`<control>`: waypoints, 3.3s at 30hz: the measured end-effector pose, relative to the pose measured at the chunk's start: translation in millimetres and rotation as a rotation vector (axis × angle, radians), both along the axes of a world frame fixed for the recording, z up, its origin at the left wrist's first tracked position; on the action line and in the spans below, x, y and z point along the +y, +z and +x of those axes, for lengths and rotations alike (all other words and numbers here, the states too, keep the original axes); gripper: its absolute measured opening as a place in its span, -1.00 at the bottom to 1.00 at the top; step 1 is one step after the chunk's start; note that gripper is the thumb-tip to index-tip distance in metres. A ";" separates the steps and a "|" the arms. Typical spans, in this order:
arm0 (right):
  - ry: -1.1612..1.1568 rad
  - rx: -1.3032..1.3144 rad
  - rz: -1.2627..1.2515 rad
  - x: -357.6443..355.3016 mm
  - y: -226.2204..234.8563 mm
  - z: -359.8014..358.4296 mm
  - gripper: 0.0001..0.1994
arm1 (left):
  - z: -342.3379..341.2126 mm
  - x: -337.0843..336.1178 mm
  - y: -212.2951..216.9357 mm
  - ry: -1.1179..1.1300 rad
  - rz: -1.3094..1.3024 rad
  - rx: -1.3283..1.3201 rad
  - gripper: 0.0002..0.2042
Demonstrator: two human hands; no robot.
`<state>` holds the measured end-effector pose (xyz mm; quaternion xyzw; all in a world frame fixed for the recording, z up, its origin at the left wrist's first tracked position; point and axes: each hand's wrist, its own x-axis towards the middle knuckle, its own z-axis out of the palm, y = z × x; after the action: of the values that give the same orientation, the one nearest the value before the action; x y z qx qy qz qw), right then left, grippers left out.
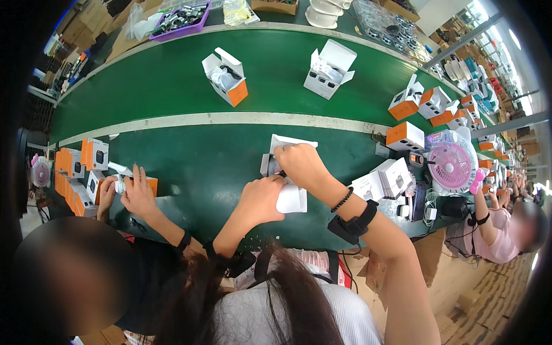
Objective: Packing electronic devices, cables, and manuals into product boxes on an assembly line.
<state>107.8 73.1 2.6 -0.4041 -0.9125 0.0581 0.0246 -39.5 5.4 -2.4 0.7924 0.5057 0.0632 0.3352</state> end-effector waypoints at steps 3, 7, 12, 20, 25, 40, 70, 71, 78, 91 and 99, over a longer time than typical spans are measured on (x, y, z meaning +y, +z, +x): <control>0.056 0.014 0.024 0.9 -21.8 -9.9 -0.87 | -13.5 0.9 -1.8 -0.037 -0.023 -0.037 -0.50; 0.032 -0.132 0.195 -4.3 -22.7 -21.3 -0.88 | -19.3 -4.3 -5.2 -0.032 0.005 -0.075 -0.50; 0.095 -0.038 0.192 5.4 0.3 -16.6 -0.91 | -23.5 -0.9 -6.2 -0.039 -0.016 -0.073 -0.51; 0.077 -0.159 -0.034 12.0 -18.2 -8.9 -0.94 | -10.7 3.0 0.2 -0.077 -0.089 -0.021 -0.44; -0.052 0.614 0.079 -9.3 10.6 50.4 -0.81 | -17.9 -3.2 7.6 0.014 0.222 -0.318 -0.47; -0.818 1.420 -0.851 -33.0 -61.6 101.4 -0.60 | 44.8 46.5 -60.0 0.773 -0.446 -0.932 -0.59; -0.259 0.632 -0.213 -24.9 -41.0 135.7 -0.60 | 48.0 32.8 -61.9 0.738 -0.363 -0.803 -0.57; -0.259 0.630 -0.230 -24.7 -42.5 136.8 -0.60 | 46.7 30.5 -62.2 0.732 -0.347 -0.821 -0.59; -0.399 0.776 -0.447 -28.6 -42.2 131.8 -0.60 | 42.8 22.0 -48.6 0.677 -0.336 -0.956 -0.70; -0.415 0.750 -0.340 -36.9 -45.4 120.6 -0.58 | 22.9 2.7 -51.5 0.402 -0.317 -0.774 -0.57; -0.368 0.806 -0.362 -27.7 -45.0 122.9 -0.58 | 19.1 -1.3 -75.4 0.483 -0.595 -1.366 -0.58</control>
<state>230.8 45.3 -42.4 -0.5021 -0.7188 0.3629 0.3155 -20.5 4.1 -77.8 0.3231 0.3414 0.4697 0.7473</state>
